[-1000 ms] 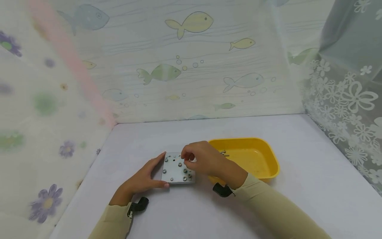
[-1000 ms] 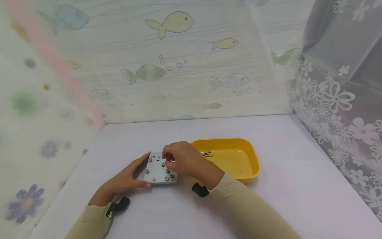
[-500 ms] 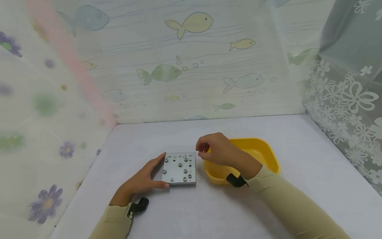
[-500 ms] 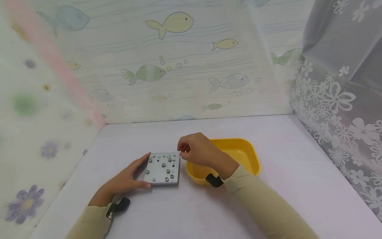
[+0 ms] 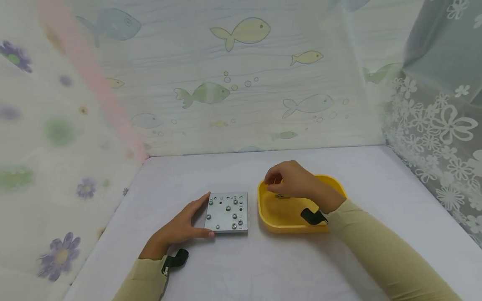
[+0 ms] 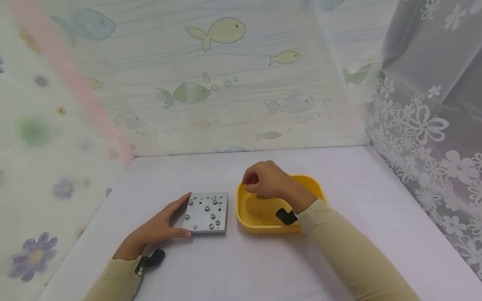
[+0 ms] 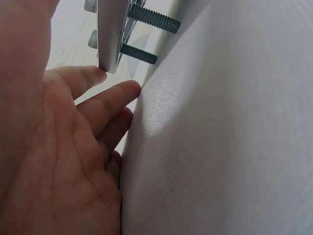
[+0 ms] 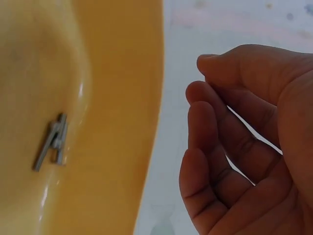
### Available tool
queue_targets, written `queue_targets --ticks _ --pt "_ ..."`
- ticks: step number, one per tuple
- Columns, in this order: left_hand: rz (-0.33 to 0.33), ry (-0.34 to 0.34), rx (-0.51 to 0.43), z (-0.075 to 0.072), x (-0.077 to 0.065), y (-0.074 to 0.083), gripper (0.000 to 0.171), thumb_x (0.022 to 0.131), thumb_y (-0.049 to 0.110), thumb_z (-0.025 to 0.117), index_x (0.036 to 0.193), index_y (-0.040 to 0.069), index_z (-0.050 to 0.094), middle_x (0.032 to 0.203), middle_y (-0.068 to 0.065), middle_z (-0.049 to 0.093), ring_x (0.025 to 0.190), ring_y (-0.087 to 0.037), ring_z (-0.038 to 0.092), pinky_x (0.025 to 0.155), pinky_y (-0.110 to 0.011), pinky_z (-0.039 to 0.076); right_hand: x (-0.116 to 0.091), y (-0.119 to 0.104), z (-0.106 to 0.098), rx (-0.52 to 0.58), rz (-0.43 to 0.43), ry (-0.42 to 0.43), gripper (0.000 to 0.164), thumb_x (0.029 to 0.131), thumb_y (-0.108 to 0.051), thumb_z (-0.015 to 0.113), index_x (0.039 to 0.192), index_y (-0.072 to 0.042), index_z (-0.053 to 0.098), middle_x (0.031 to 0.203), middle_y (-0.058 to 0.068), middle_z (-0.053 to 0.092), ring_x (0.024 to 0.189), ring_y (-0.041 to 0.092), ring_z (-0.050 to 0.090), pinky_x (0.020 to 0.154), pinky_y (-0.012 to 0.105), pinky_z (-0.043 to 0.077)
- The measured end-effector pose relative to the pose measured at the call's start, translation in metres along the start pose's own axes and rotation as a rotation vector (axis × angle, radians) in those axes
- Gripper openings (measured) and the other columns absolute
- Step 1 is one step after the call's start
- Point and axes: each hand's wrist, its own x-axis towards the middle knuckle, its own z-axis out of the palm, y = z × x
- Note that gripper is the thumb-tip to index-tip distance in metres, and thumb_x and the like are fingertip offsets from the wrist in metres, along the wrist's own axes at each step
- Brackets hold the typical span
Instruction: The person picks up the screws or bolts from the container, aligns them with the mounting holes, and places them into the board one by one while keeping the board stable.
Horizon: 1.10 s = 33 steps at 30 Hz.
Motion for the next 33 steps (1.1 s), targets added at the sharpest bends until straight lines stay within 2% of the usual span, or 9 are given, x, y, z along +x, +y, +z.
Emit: queue_targets --ticks 7,13,20,27,33 --pt "-0.013 0.006 -0.011 0.000 0.000 -0.001 0.125 0.068 0.055 0.093 0.167 0.029 0.021 0.171 -0.001 0.025 0.159 -0.032 0.019 0.125 -0.065 0.016 0.001 0.022 -0.004 -0.030 0.041 -0.054 0.014 0.093 -0.020 0.077 0.106 -0.015 0.080 0.092 -0.008 0.074 0.084 0.013 0.065 0.076 0.029 0.057" --pt "-0.021 0.006 -0.008 0.001 -0.001 0.000 0.125 0.068 0.055 0.093 0.166 0.032 0.021 0.171 -0.001 0.024 0.159 -0.032 0.019 0.125 -0.065 0.017 0.000 0.033 -0.004 -0.074 0.101 -0.105 0.014 0.093 -0.017 0.076 0.106 -0.013 0.081 0.095 -0.006 0.074 0.087 0.015 0.063 0.078 0.029 0.057" --pt "-0.014 0.002 -0.012 0.000 -0.002 0.002 0.124 0.069 0.054 0.093 0.166 0.033 0.020 0.171 -0.001 0.024 0.159 -0.031 0.019 0.125 -0.065 0.016 0.000 0.035 -0.001 -0.127 0.162 -0.132 0.010 0.094 -0.015 0.074 0.101 -0.015 0.082 0.095 -0.005 0.074 0.084 0.016 0.062 0.079 0.031 0.057" --pt "-0.003 -0.001 -0.002 -0.001 -0.002 0.003 0.123 0.070 0.055 0.092 0.167 0.031 0.020 0.171 -0.002 0.025 0.158 -0.033 0.021 0.125 -0.065 0.017 0.001 0.036 0.007 -0.202 0.152 -0.132 0.009 0.093 -0.015 0.074 0.096 -0.015 0.083 0.094 -0.004 0.074 0.081 0.014 0.061 0.078 0.030 0.056" --pt "-0.013 -0.005 0.008 0.000 -0.001 0.003 0.121 0.072 0.054 0.091 0.167 0.031 0.019 0.171 -0.005 0.025 0.159 -0.035 0.020 0.124 -0.066 0.018 0.003 0.035 0.012 -0.258 0.181 -0.152 0.006 0.094 -0.017 0.076 0.092 -0.015 0.081 0.087 -0.004 0.070 0.075 0.015 0.059 0.070 0.027 0.053"
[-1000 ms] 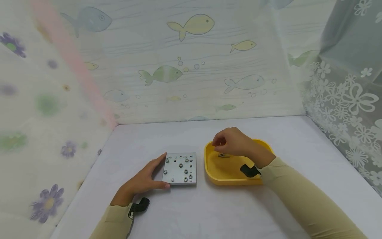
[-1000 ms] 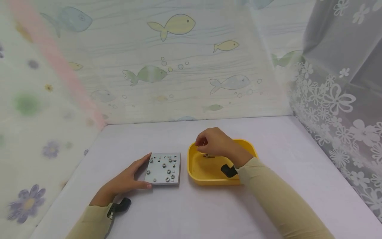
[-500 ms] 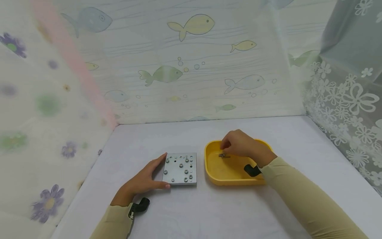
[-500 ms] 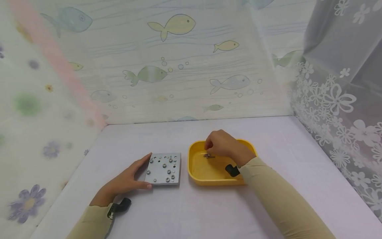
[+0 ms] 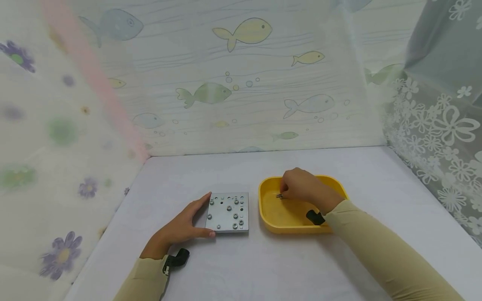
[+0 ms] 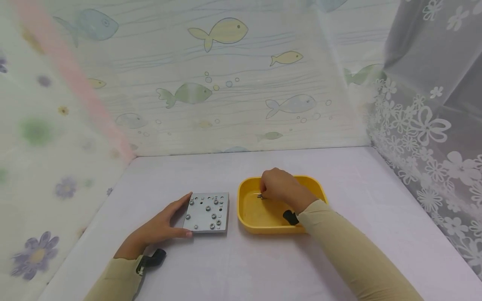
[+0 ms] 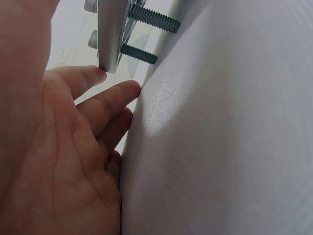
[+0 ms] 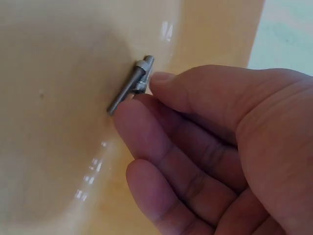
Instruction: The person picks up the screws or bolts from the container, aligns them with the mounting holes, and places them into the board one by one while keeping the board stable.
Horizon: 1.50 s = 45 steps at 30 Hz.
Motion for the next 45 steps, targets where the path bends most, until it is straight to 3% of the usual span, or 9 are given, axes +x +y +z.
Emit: queue_targets --ticks 16,31,37,45 --pt "-0.014 -0.003 0.001 0.000 0.000 -0.001 0.124 0.070 0.056 0.091 0.167 0.032 0.018 0.172 -0.003 0.024 0.159 -0.033 0.019 0.126 -0.064 0.017 0.001 -0.004 0.005 -0.070 0.019 -0.021 0.013 0.092 -0.013 0.076 0.080 -0.017 0.074 0.079 -0.002 0.064 0.069 0.016 0.055 0.061 0.026 0.046" --pt "-0.016 0.001 -0.005 0.000 -0.001 -0.003 0.124 0.069 0.056 0.092 0.167 0.032 0.019 0.171 0.000 0.024 0.159 -0.030 0.019 0.126 -0.063 0.017 0.001 -0.006 0.005 -0.156 0.004 -0.062 0.015 0.091 -0.014 0.079 0.081 -0.016 0.068 0.081 -0.002 0.062 0.075 0.017 0.055 0.066 0.028 0.048" --pt "-0.016 0.002 0.002 0.001 -0.001 -0.003 0.123 0.069 0.057 0.091 0.166 0.036 0.019 0.171 0.001 0.024 0.159 -0.030 0.019 0.126 -0.063 0.018 -0.001 -0.006 0.002 -0.139 -0.013 -0.058 0.016 0.090 -0.014 0.080 0.079 -0.017 0.068 0.079 -0.002 0.062 0.074 0.017 0.055 0.065 0.028 0.047" --pt "-0.028 0.002 0.011 0.000 -0.001 -0.003 0.122 0.068 0.059 0.091 0.165 0.040 0.019 0.171 0.002 0.023 0.160 -0.029 0.019 0.126 -0.062 0.018 -0.002 -0.004 -0.005 -0.014 -0.026 -0.005 0.008 0.090 -0.017 0.081 0.085 -0.016 0.076 0.084 -0.003 0.067 0.079 0.018 0.058 0.071 0.030 0.053"
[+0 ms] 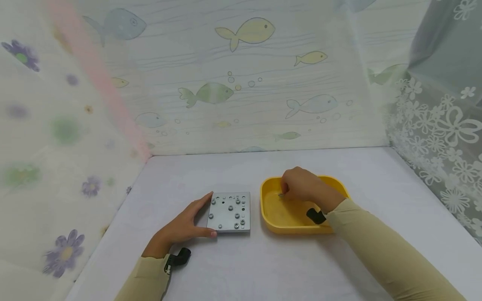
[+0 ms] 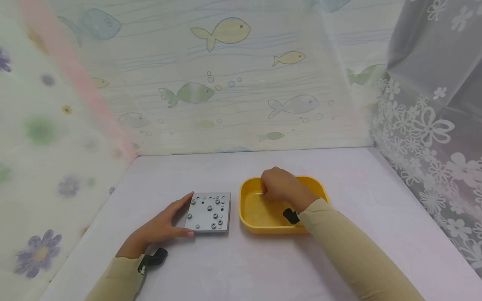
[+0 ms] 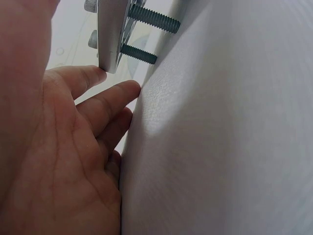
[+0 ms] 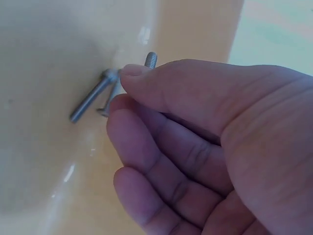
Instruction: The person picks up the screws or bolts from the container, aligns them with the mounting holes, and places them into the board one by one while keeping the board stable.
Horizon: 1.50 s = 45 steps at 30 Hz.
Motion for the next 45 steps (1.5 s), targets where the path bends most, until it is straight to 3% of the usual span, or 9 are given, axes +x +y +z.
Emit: queue_targets --ticks 4,11,20,29,32,39,45 --pt "-0.002 -0.003 -0.002 -0.001 -0.001 0.001 0.123 0.069 0.057 0.091 0.166 0.038 0.018 0.172 0.001 0.023 0.160 -0.029 0.018 0.126 -0.062 0.018 -0.001 -0.004 -0.006 0.051 -0.015 0.028 0.005 0.091 -0.020 0.081 0.089 -0.016 0.078 0.087 -0.005 0.070 0.081 0.017 0.060 0.075 0.030 0.056" --pt "0.012 -0.004 -0.013 -0.001 -0.001 0.001 0.123 0.069 0.056 0.092 0.166 0.034 0.019 0.172 -0.001 0.023 0.160 -0.031 0.018 0.126 -0.064 0.017 -0.005 -0.011 -0.010 0.187 -0.036 0.087 0.006 0.089 -0.021 0.083 0.088 -0.019 0.077 0.083 -0.006 0.071 0.074 0.014 0.064 0.070 0.028 0.057" --pt "0.009 -0.001 -0.009 -0.001 -0.001 0.001 0.122 0.070 0.056 0.091 0.166 0.036 0.019 0.172 -0.003 0.023 0.160 -0.033 0.018 0.126 -0.064 0.017 -0.012 -0.024 -0.015 0.330 -0.028 0.165 0.006 0.091 -0.026 0.081 0.095 -0.023 0.078 0.089 -0.009 0.076 0.083 0.012 0.068 0.078 0.030 0.059" --pt "0.007 -0.004 -0.001 0.000 0.001 0.000 0.124 0.069 0.058 0.091 0.167 0.033 0.018 0.172 0.000 0.022 0.160 -0.029 0.018 0.126 -0.062 0.017 -0.013 -0.035 -0.015 0.434 -0.041 0.222 0.015 0.091 -0.027 0.081 0.104 -0.019 0.080 0.096 -0.009 0.076 0.089 0.015 0.068 0.085 0.033 0.058" --pt "0.007 -0.006 0.002 0.000 0.001 0.000 0.124 0.069 0.058 0.091 0.167 0.032 0.018 0.172 -0.001 0.023 0.160 -0.031 0.018 0.126 -0.063 0.017 -0.013 -0.040 -0.012 0.470 -0.039 0.229 0.011 0.091 -0.027 0.081 0.101 -0.023 0.080 0.095 -0.008 0.076 0.088 0.016 0.067 0.081 0.033 0.060" --pt "-0.029 -0.011 0.010 0.000 0.000 0.003 0.123 0.068 0.061 0.090 0.165 0.042 0.017 0.172 0.001 0.021 0.160 -0.030 0.017 0.126 -0.062 0.017 -0.011 -0.052 0.001 0.466 -0.086 0.257 0.008 0.091 -0.024 0.081 0.098 -0.028 0.080 0.094 -0.010 0.075 0.085 0.016 0.065 0.077 0.033 0.057" --pt "-0.032 -0.001 0.021 -0.001 -0.001 0.002 0.123 0.068 0.061 0.090 0.165 0.042 0.017 0.172 0.000 0.022 0.160 -0.031 0.017 0.126 -0.063 0.017 -0.006 -0.063 0.014 0.463 -0.078 0.215 0.009 0.091 -0.025 0.081 0.100 -0.026 0.081 0.094 -0.012 0.073 0.086 0.017 0.063 0.077 0.033 0.056"
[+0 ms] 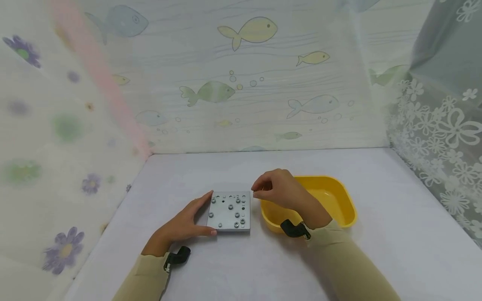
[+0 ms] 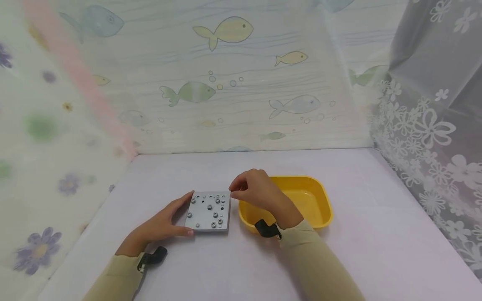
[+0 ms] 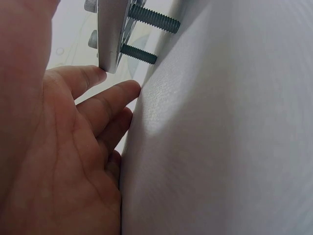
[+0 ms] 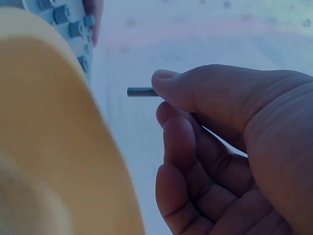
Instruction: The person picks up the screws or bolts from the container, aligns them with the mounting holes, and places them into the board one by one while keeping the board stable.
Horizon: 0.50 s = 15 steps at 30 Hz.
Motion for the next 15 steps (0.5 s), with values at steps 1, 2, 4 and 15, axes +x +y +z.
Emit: queue_targets --ticks 1,2,4,15 --pt "0.003 0.000 -0.004 0.000 0.000 0.000 0.123 0.068 0.060 0.090 0.165 0.041 0.017 0.172 -0.001 0.022 0.160 -0.032 0.017 0.126 -0.063 0.017 0.001 -0.001 0.003 0.000 0.001 -0.006 0.010 0.090 -0.025 0.081 0.100 -0.024 0.081 0.094 -0.013 0.073 0.086 0.017 0.062 0.077 0.033 0.056" --pt "0.004 0.001 -0.004 -0.001 0.001 0.000 0.123 0.068 0.060 0.090 0.166 0.040 0.018 0.172 -0.002 0.022 0.160 -0.033 0.017 0.126 -0.064 0.017 0.001 -0.001 0.005 -0.004 -0.002 -0.008 0.011 0.090 -0.024 0.082 0.101 -0.023 0.082 0.093 -0.013 0.073 0.085 0.018 0.062 0.076 0.033 0.056" --pt "0.010 0.000 -0.007 -0.001 0.001 0.001 0.123 0.069 0.059 0.090 0.166 0.037 0.018 0.172 -0.004 0.022 0.160 -0.034 0.017 0.125 -0.065 0.017 0.003 -0.002 0.010 -0.018 -0.010 -0.013 0.012 0.090 -0.025 0.082 0.102 -0.021 0.082 0.090 -0.013 0.073 0.084 0.017 0.062 0.075 0.033 0.056" --pt "0.014 -0.005 -0.024 0.001 0.002 0.001 0.123 0.069 0.057 0.091 0.166 0.037 0.018 0.172 -0.003 0.022 0.160 -0.033 0.017 0.126 -0.064 0.016 0.006 -0.011 0.035 -0.084 0.026 -0.023 0.010 0.089 -0.023 0.083 0.099 -0.024 0.083 0.084 -0.014 0.069 0.081 0.014 0.059 0.070 0.028 0.052"
